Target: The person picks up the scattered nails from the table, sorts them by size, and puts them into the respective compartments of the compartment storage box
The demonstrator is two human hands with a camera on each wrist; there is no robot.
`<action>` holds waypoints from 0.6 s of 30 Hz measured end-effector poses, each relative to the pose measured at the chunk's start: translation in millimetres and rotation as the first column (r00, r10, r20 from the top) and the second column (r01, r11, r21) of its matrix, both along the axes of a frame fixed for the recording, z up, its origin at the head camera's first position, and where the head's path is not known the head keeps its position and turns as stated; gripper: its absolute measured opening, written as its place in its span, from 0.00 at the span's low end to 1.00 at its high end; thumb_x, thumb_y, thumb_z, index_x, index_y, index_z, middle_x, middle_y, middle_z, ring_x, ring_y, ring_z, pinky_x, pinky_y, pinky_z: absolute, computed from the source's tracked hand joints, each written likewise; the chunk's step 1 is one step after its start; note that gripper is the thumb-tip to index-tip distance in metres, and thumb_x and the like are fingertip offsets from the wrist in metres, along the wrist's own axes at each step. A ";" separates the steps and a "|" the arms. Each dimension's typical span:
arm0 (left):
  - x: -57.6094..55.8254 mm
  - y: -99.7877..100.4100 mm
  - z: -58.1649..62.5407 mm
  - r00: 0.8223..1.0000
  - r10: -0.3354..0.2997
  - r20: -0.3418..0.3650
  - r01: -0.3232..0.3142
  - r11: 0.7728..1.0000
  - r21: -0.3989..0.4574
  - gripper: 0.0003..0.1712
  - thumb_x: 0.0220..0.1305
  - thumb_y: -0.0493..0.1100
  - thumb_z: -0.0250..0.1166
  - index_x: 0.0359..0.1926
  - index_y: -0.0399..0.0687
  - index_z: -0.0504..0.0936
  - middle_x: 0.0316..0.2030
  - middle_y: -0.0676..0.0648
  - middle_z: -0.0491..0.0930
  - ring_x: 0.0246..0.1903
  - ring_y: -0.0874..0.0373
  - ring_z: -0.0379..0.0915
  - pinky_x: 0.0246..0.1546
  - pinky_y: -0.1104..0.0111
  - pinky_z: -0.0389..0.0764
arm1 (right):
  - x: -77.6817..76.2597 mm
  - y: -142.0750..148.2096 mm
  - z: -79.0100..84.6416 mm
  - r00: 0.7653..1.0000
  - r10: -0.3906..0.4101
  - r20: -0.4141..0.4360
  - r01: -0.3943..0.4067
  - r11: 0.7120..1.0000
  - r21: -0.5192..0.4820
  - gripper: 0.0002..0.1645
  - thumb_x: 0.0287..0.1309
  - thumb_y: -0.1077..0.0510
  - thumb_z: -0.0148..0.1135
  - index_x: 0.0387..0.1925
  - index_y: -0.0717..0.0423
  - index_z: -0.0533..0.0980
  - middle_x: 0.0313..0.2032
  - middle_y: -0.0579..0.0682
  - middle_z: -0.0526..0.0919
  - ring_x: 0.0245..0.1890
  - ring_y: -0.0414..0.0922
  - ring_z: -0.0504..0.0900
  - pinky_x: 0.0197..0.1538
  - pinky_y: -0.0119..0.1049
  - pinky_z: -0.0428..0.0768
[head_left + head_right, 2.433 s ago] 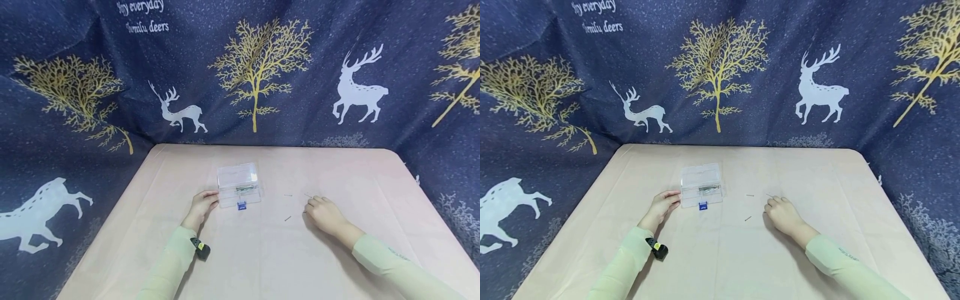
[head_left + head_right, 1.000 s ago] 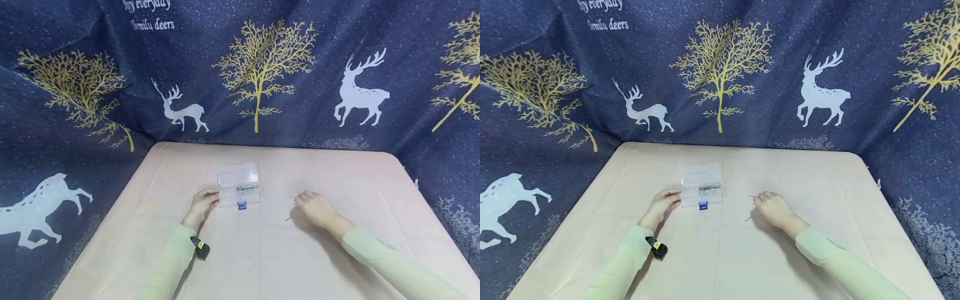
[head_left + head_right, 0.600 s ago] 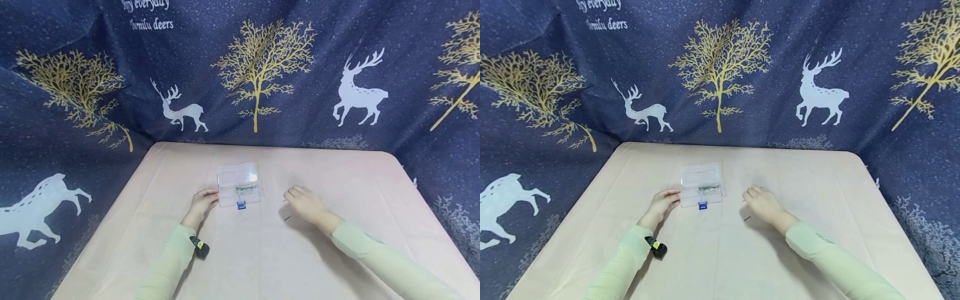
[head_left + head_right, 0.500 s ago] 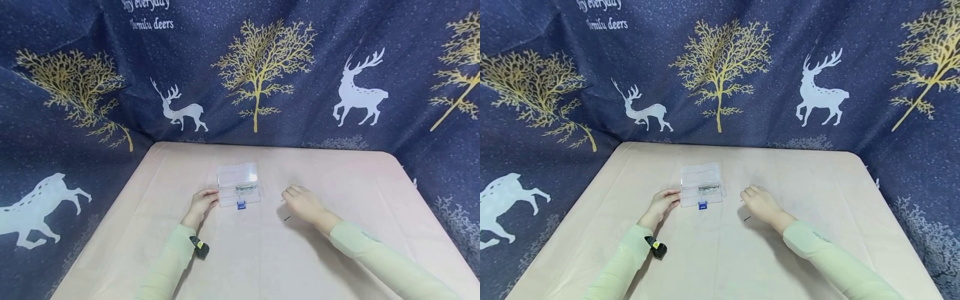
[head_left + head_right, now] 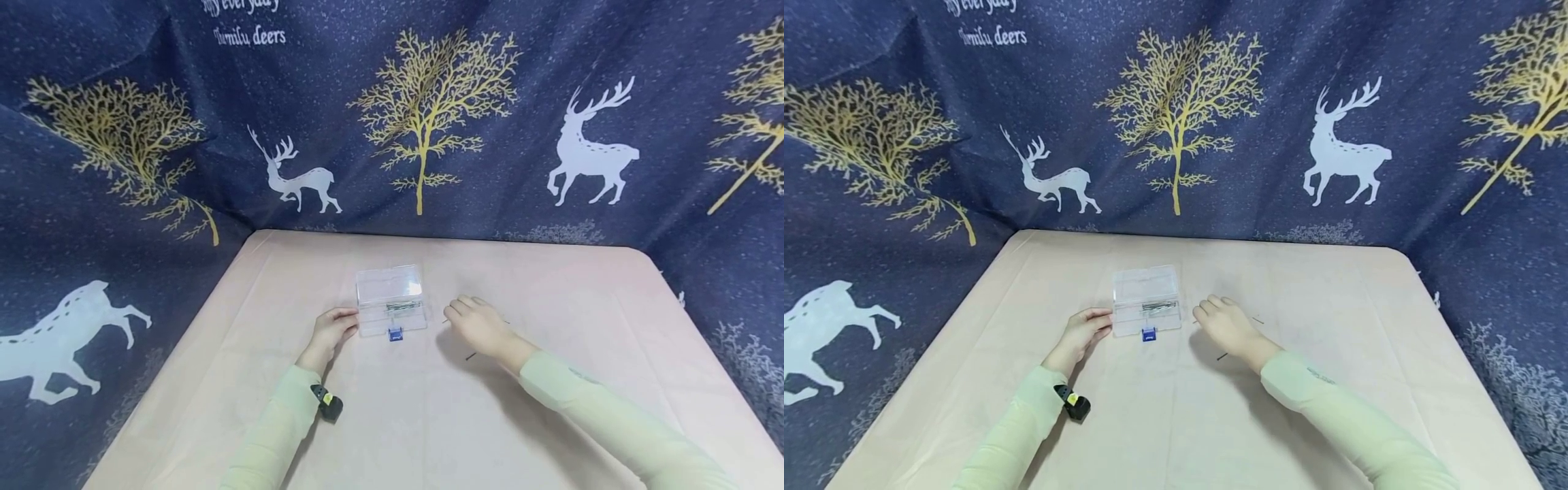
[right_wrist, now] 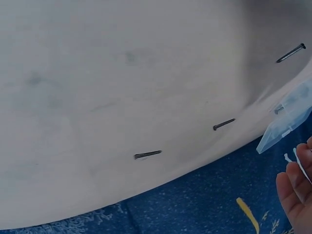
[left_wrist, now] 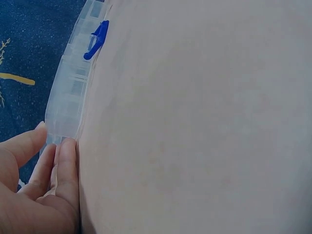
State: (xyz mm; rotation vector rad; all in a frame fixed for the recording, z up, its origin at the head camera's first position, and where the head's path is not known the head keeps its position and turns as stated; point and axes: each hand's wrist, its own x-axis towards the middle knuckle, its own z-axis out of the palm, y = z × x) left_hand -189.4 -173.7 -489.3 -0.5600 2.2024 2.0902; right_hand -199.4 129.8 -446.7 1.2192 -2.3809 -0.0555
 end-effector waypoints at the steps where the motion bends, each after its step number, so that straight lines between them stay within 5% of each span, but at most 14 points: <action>1: 0.0 0.1 0.3 1.000 0.000 -0.001 0.000 1.000 0.000 0.16 0.59 0.29 0.60 0.49 0.28 0.78 0.49 0.34 0.78 0.34 0.64 0.77 0.42 0.74 0.84 | -1.0 -2.0 -0.1 1.000 0.001 -0.003 -0.001 1.000 0.001 0.12 0.50 0.66 0.64 0.39 0.59 0.76 0.37 0.51 0.82 0.41 0.47 0.78 0.47 0.40 0.84; 18: -0.8 -1.0 -0.6 1.000 -0.004 0.008 0.004 1.000 -0.007 0.15 0.59 0.29 0.60 0.49 0.28 0.78 0.49 0.34 0.78 0.36 0.62 0.77 0.45 0.71 0.84 | -15.9 -41.1 -4.0 1.000 0.009 -0.021 -0.008 1.000 0.030 0.09 0.51 0.68 0.63 0.36 0.58 0.75 0.35 0.51 0.83 0.38 0.47 0.80 0.41 0.37 0.85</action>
